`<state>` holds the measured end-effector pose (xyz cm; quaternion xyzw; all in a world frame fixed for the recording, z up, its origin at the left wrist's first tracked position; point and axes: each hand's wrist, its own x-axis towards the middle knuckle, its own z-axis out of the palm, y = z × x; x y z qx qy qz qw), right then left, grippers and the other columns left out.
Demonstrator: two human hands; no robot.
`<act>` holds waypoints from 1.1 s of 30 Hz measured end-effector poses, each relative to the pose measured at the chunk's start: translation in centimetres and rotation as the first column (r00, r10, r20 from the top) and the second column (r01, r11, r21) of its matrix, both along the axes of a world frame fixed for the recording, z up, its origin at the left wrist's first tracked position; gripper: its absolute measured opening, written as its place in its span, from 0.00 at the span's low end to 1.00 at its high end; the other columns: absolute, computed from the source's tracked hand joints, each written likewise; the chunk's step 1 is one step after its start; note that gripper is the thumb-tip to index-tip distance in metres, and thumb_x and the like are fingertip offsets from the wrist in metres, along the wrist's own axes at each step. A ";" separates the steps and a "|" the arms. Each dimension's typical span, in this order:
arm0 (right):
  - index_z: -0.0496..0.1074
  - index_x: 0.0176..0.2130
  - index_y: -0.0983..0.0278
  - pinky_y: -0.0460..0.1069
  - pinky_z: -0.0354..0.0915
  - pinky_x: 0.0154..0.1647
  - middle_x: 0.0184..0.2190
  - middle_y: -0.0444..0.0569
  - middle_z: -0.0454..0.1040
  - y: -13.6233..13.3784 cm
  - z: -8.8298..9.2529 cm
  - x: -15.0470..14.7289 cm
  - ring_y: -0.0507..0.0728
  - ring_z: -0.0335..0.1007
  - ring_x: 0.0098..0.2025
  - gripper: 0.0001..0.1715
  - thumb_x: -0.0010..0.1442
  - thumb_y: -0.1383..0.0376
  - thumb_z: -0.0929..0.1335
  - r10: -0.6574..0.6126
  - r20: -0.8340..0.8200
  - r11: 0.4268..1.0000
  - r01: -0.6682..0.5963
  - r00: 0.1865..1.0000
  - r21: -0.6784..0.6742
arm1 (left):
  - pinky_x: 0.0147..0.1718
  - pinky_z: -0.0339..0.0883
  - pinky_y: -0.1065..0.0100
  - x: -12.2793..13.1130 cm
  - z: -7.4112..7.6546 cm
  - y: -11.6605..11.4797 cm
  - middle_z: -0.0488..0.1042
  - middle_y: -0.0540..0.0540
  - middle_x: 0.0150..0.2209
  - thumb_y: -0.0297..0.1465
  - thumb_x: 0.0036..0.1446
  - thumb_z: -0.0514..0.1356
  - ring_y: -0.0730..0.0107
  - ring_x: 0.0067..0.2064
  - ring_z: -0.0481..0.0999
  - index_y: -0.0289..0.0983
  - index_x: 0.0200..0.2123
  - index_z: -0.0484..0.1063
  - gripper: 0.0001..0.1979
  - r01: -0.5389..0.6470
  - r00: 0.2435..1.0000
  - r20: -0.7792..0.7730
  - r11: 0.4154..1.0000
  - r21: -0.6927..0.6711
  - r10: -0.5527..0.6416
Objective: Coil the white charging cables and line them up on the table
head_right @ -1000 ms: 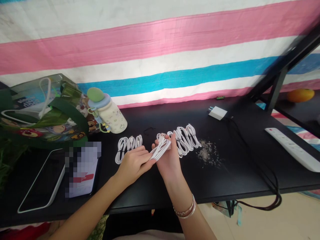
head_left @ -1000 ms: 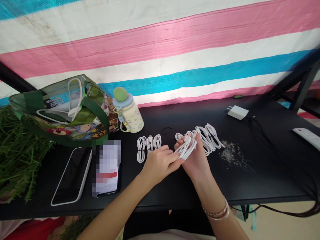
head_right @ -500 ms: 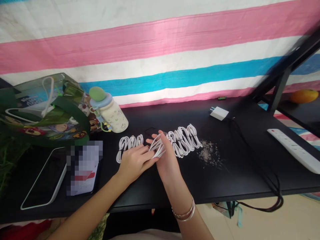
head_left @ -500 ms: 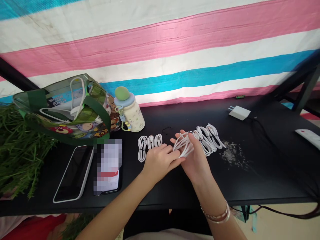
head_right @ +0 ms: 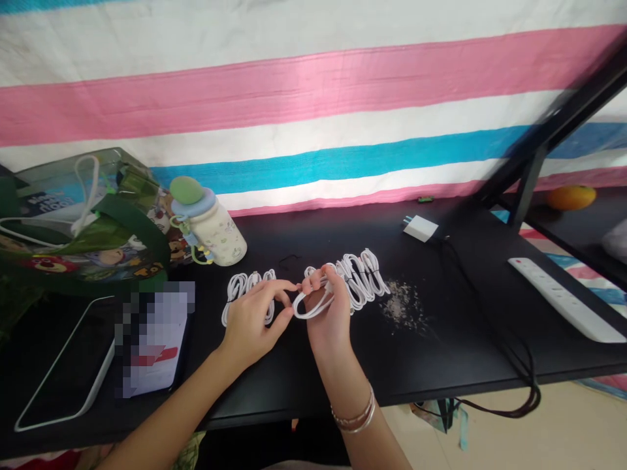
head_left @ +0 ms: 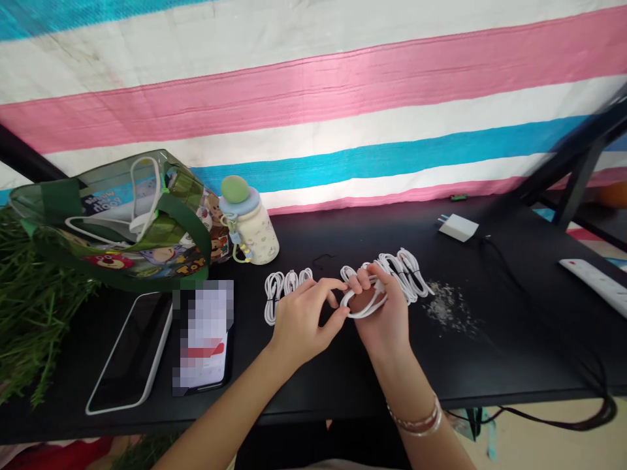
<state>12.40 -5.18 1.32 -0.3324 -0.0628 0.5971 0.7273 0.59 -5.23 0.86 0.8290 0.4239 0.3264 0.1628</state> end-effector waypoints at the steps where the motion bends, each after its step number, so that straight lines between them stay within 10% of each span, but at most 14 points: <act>1: 0.60 0.23 0.62 0.45 0.62 0.25 0.14 0.33 0.57 -0.1 0.0 -0.2 0.46 0.58 0.19 0.14 0.42 0.62 0.71 -0.024 0.031 0.999 0.023 0.999 0.031 | 0.29 0.63 0.71 0.0 0.0 0.0 0.75 0.53 0.27 0.34 0.58 0.53 0.70 0.31 0.74 0.41 0.41 0.70 0.11 -0.009 1.000 -0.017 0.999 -0.048 0.008; 11: 0.63 0.32 0.60 0.43 0.55 0.17 0.17 0.37 0.67 -1.1 -0.1 -1.9 0.50 0.63 0.21 0.17 0.51 0.52 0.70 -0.086 0.369 0.978 0.009 0.925 0.207 | 0.28 0.63 0.70 0.1 -0.3 -0.1 0.77 0.48 0.29 0.32 0.62 0.43 0.67 0.29 0.76 0.35 0.49 0.67 0.18 0.102 0.995 0.009 0.961 -0.258 -0.103; 33: 0.69 0.28 0.59 0.47 0.62 0.24 0.16 0.38 0.66 -1.2 -0.5 -1.1 0.52 0.64 0.25 0.19 0.51 0.47 0.70 -0.007 0.221 0.964 -0.052 0.975 0.261 | 0.26 0.62 0.73 0.1 -0.4 0.1 0.73 0.52 0.21 0.31 0.62 0.44 0.70 0.24 0.73 0.34 0.48 0.67 0.17 0.168 0.981 -0.030 0.923 -0.347 -0.190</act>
